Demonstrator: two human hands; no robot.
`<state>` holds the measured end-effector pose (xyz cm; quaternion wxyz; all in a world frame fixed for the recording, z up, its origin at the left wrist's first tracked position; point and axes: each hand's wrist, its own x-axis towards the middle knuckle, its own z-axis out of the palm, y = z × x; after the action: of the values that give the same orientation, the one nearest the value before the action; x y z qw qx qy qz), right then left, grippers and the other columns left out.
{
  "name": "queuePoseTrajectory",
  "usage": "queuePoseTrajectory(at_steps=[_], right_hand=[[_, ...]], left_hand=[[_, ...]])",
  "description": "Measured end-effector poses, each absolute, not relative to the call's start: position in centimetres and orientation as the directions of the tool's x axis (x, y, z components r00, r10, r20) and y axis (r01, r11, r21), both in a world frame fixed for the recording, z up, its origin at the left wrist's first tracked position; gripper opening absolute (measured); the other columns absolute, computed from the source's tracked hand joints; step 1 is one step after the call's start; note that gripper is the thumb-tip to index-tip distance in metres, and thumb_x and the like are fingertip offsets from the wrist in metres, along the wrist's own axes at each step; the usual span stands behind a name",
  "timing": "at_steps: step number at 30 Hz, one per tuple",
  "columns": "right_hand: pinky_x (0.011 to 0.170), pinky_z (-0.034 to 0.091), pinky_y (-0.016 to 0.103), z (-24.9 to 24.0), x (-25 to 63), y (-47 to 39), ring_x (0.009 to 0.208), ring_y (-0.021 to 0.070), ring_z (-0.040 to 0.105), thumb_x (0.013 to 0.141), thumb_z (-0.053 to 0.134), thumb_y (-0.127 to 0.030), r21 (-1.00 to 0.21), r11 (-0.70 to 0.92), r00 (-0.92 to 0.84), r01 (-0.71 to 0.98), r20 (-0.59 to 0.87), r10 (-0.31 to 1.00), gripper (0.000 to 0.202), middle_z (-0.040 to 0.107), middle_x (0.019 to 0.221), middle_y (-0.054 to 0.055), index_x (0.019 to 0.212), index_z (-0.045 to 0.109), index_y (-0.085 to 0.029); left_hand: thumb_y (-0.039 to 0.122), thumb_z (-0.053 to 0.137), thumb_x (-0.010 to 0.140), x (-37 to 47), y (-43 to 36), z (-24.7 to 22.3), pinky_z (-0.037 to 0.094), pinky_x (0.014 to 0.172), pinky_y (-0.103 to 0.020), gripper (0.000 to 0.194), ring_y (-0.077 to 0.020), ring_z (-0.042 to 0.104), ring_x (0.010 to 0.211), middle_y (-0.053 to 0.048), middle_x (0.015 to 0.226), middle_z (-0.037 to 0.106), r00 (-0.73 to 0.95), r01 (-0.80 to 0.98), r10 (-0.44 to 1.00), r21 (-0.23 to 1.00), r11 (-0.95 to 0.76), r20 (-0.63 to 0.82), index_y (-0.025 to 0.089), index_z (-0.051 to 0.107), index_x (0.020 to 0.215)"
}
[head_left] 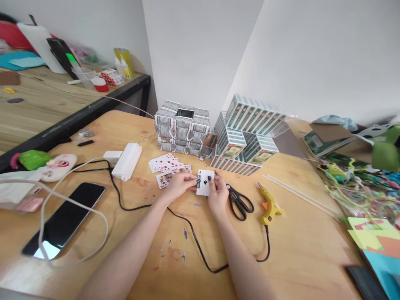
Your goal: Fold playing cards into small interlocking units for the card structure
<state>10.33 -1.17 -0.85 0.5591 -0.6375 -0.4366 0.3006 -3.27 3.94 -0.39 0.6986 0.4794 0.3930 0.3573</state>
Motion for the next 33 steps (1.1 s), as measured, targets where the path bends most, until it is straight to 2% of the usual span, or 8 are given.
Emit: queuePoseTrajectory(at_steps=[7,15,19,24,27,30,33], right_hand=[[0.062,0.047,0.027,-1.1,10.4,-1.1,0.07,0.0165,0.058,0.083,0.039,-0.04,-0.967,-0.003,0.441,0.255,0.113,0.89,0.025,0.063,0.083,0.006,0.09,0.049,-0.018],[0.081,0.045,0.033,-1.1,10.6,-1.1,0.089,0.0202,0.058,0.083,0.042,-0.038,-0.936,0.044,0.424,0.349,0.199,0.883,0.03,0.064,0.099,0.009,0.095,0.059,-0.017],[0.081,0.045,0.036,-1.3,10.9,-1.0,0.09,0.0216,0.058,0.082,0.045,-0.038,-0.939,0.054,0.426,0.338,0.205,0.881,0.032,0.064,0.096,0.01,0.096,0.064,-0.016],[0.081,0.044,0.035,-1.5,11.6,-0.7,0.086,0.0199,0.055,0.081,0.046,-0.031,-0.89,0.125,0.347,0.438,0.296,0.89,0.033,0.058,0.084,0.007,0.102,0.066,-0.015],[0.075,0.046,0.033,-1.4,12.0,-0.6,0.082,0.0177,0.054,0.079,0.048,-0.029,-0.885,0.125,0.359,0.449,0.307,0.881,0.033,0.053,0.09,0.007,0.105,0.065,-0.017],[0.06,0.046,0.029,-1.4,12.0,-0.6,0.065,0.0129,0.05,0.077,0.051,-0.03,-0.908,0.096,0.409,0.407,0.275,0.87,0.04,0.051,0.098,0.008,0.113,0.06,-0.018],[0.053,0.045,0.026,-1.2,12.0,-0.6,0.056,0.0114,0.048,0.077,0.051,-0.033,-0.944,0.084,0.364,0.318,0.203,0.909,0.04,0.057,0.088,0.007,0.112,0.061,-0.017]], left_hand=[[0.026,0.07,0.064,-3.2,4.0,-0.7,0.055,0.074,-0.04,0.018,-0.0186,0.066,0.071,-0.005,0.08,0.07,0.437,-0.122,0.876,0.952,0.28,-0.202,0.016,0.068,0.079],[0.025,0.068,0.064,-3.0,4.0,-0.7,0.054,0.072,-0.037,0.012,-0.0178,0.065,0.069,-0.003,0.074,0.069,0.371,-0.135,0.91,0.959,0.248,-0.183,0.016,0.066,0.072],[0.027,0.068,0.064,-3.1,4.1,-0.7,0.054,0.07,-0.035,0.014,-0.016,0.063,0.065,-0.002,0.071,0.067,0.381,-0.121,0.907,0.963,0.242,-0.18,0.015,0.065,0.071],[0.029,0.066,0.065,-2.9,3.9,-0.7,0.053,0.066,-0.031,0.016,-0.0146,0.061,0.063,-0.001,0.068,0.064,0.337,-0.103,0.931,0.977,0.188,-0.143,0.015,0.06,0.07],[0.03,0.063,0.068,-2.8,3.7,-0.8,0.049,0.059,-0.027,0.016,-0.0123,0.057,0.059,0.001,0.065,0.059,0.284,-0.065,0.956,0.993,0.095,-0.073,0.015,0.057,0.072],[0.029,0.06,0.07,-2.9,3.8,-0.9,0.045,0.055,-0.022,0.014,-0.0107,0.053,0.058,0.003,0.062,0.054,0.241,-0.017,0.97,1.0,0.01,-0.006,0.016,0.054,0.072],[0.028,0.059,0.071,-3.1,4.0,-1.0,0.042,0.054,-0.021,0.013,-0.0103,0.052,0.057,0.003,0.062,0.053,0.227,0.023,0.973,0.999,-0.034,0.028,0.016,0.054,0.07]])
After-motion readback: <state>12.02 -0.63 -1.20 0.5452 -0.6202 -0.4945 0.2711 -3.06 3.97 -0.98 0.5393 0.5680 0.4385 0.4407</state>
